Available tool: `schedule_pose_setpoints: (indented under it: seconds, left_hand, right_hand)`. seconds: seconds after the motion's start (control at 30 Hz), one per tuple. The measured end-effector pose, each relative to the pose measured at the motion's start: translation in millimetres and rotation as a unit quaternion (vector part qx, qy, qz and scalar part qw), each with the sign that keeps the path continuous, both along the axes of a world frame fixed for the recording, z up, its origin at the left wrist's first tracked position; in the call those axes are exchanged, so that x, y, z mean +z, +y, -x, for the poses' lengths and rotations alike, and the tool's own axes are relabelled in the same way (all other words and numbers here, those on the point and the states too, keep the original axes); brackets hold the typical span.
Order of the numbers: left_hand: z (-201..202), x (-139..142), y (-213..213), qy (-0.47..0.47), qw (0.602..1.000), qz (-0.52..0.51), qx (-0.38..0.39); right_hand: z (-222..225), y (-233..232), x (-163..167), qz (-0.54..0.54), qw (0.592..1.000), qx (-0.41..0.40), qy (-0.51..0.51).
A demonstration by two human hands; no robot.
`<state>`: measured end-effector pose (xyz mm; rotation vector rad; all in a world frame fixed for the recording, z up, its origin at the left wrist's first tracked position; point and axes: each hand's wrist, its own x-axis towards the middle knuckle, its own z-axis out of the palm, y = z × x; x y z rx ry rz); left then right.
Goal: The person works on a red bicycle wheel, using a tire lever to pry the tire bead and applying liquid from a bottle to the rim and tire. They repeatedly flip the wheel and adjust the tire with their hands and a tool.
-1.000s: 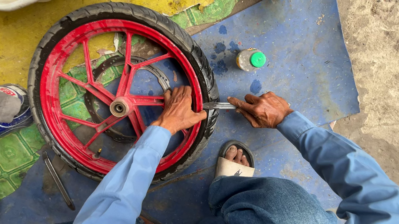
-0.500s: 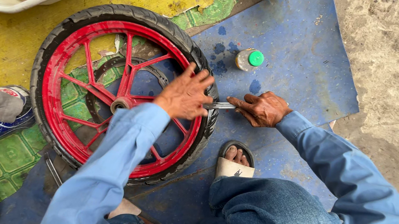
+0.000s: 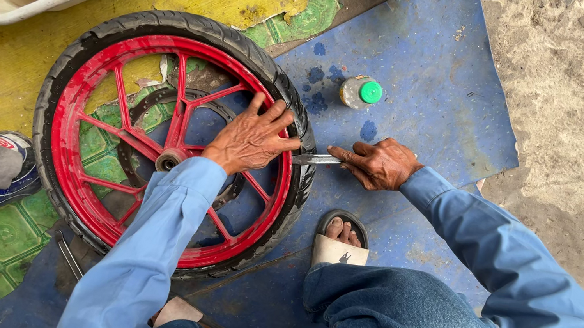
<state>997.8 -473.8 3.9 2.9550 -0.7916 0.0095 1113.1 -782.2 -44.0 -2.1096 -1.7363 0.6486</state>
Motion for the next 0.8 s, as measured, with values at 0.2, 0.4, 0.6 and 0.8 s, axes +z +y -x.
schedule_pose_setpoints:
  seconds: [0.2,0.4,0.6,0.8]
  left_hand:
    - [11,28,55,0.005,0.986,0.010,0.166]
    - [73,16,-16,0.111,0.920,0.173,0.334]
    - [86,-8,-52,0.101,0.896,0.211,0.378]
    - [83,-6,-47,0.193,0.863,0.225,0.409]
  right_hand:
    - [-2,-1,-3,-0.022,1.000,0.015,0.005]
    - [1,13,35,0.007,1.000,0.009,-0.025]
    - [18,44,101,0.198,0.979,0.021,-0.050]
    - [49,82,129,0.253,0.952,0.060,-0.159]
